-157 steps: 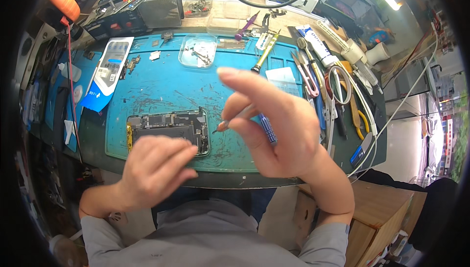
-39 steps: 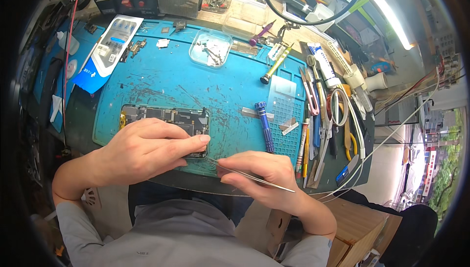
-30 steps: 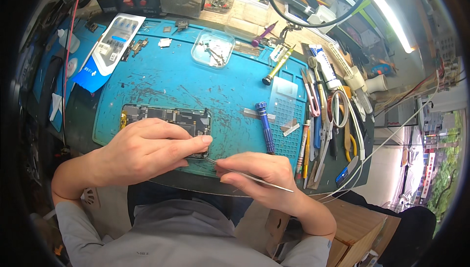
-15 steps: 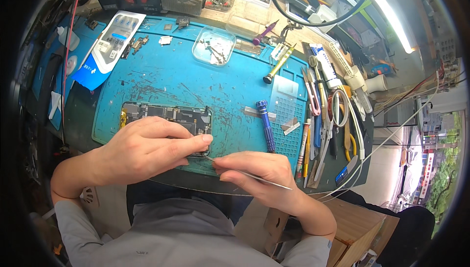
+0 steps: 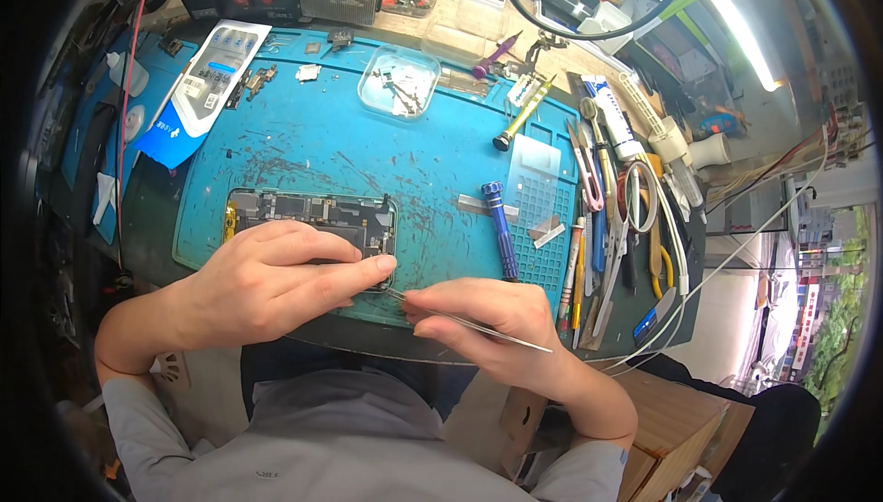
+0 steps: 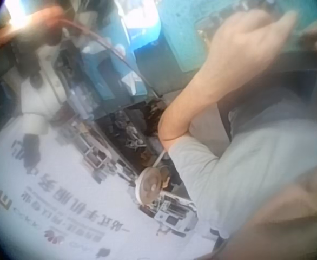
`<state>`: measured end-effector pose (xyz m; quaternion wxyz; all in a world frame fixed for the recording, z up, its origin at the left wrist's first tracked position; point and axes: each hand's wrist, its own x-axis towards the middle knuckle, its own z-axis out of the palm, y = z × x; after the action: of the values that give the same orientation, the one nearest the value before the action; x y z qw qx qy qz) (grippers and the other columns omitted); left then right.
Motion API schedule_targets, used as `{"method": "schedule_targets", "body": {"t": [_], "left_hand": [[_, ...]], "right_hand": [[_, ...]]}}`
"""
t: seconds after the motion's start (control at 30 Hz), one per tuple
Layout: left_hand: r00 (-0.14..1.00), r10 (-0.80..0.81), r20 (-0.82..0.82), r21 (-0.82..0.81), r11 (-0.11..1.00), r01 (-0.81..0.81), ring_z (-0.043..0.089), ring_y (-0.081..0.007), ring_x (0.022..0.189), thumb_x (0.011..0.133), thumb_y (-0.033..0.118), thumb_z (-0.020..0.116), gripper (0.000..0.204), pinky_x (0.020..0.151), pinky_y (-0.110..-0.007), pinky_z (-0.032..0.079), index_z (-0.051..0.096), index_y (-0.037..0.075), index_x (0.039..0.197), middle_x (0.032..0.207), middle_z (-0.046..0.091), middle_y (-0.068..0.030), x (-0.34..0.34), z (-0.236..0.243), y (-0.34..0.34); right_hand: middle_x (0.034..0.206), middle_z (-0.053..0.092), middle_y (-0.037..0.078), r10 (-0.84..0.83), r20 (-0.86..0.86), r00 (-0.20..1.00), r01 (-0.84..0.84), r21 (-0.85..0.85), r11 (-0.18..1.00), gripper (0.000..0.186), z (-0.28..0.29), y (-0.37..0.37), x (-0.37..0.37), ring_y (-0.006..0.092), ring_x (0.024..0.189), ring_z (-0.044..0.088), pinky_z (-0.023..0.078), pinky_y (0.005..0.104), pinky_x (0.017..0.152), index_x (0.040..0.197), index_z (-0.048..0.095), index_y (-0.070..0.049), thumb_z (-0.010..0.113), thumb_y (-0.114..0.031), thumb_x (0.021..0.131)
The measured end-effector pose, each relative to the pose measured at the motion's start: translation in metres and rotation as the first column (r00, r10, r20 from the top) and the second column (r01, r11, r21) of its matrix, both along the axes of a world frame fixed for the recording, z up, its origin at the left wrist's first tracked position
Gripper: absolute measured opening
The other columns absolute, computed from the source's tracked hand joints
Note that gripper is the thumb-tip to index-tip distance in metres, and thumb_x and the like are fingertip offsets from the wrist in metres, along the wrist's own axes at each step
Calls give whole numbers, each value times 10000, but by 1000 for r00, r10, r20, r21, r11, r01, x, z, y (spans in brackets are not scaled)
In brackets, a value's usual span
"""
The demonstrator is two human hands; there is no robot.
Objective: The person uses a screwdriver and tweezers to remove screws and small components from a disassembled smartphone on a workbench. They place removed parts into a small container and continue to manipulate internal components with precision tools.
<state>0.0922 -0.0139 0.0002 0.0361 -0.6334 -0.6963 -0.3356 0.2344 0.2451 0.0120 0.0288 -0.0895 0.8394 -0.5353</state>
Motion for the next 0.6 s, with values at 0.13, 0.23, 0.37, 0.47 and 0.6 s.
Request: {"method": "schedule_targets", "body": {"t": [0.13, 0.23, 0.37, 0.47, 0.6], "left_hand": [[1000, 4, -25, 25, 1000, -3, 726, -206, 933, 869, 63, 764, 530, 789, -344, 601, 692, 12, 1392, 1078, 718, -86, 1, -3, 1], [1000, -1, -26, 21, 1000, 1, 729, -202, 938, 867, 59, 761, 522, 788, -341, 603, 694, 8, 1382, 1066, 720, -88, 1, -2, 1], [998, 0, -70, 28, 1000, 2, 730, -198, 986, 866, 57, 757, 518, 792, -338, 606, 694, 1, 1377, 1090, 731, -83, 2, -4, 2], [992, -6, -123, 35, 999, 10, 727, -195, 1026, 878, 58, 750, 500, 798, -332, 607, 695, -1, 1371, 1151, 749, -73, 4, -6, 3], [984, -3, -178, 23, 1000, 7, 723, -190, 1052, 904, 76, 741, 470, 811, -322, 601, 696, 4, 1366, 1219, 763, -59, 7, -5, 2]], "right_hand": [[1052, 823, 127, 3, -22, 1000, -3, -2, 1000, 278, 0, 1, 1, 256, 928, 811, 633, 328, 786, 1213, 789, -1, 821, -107, 959], [1044, 823, 124, 6, -36, 999, -6, -1, 1000, 277, -3, 1, 2, 254, 916, 810, 631, 329, 777, 1212, 789, -1, 822, -107, 958], [1038, 823, 123, 7, -49, 999, -7, -1, 1000, 268, -4, 1, 1, 253, 906, 809, 628, 329, 769, 1204, 791, 0, 821, -104, 958], [1042, 822, 124, -5, -39, 999, 5, 6, 1000, 261, -3, 1, 2, 253, 905, 808, 627, 326, 766, 1200, 791, 0, 818, -97, 959], [1044, 821, 124, -13, -73, 997, 13, -2, 1000, 256, -2, 2, 3, 253, 906, 808, 627, 325, 765, 1200, 790, 0, 815, -87, 961]]}}
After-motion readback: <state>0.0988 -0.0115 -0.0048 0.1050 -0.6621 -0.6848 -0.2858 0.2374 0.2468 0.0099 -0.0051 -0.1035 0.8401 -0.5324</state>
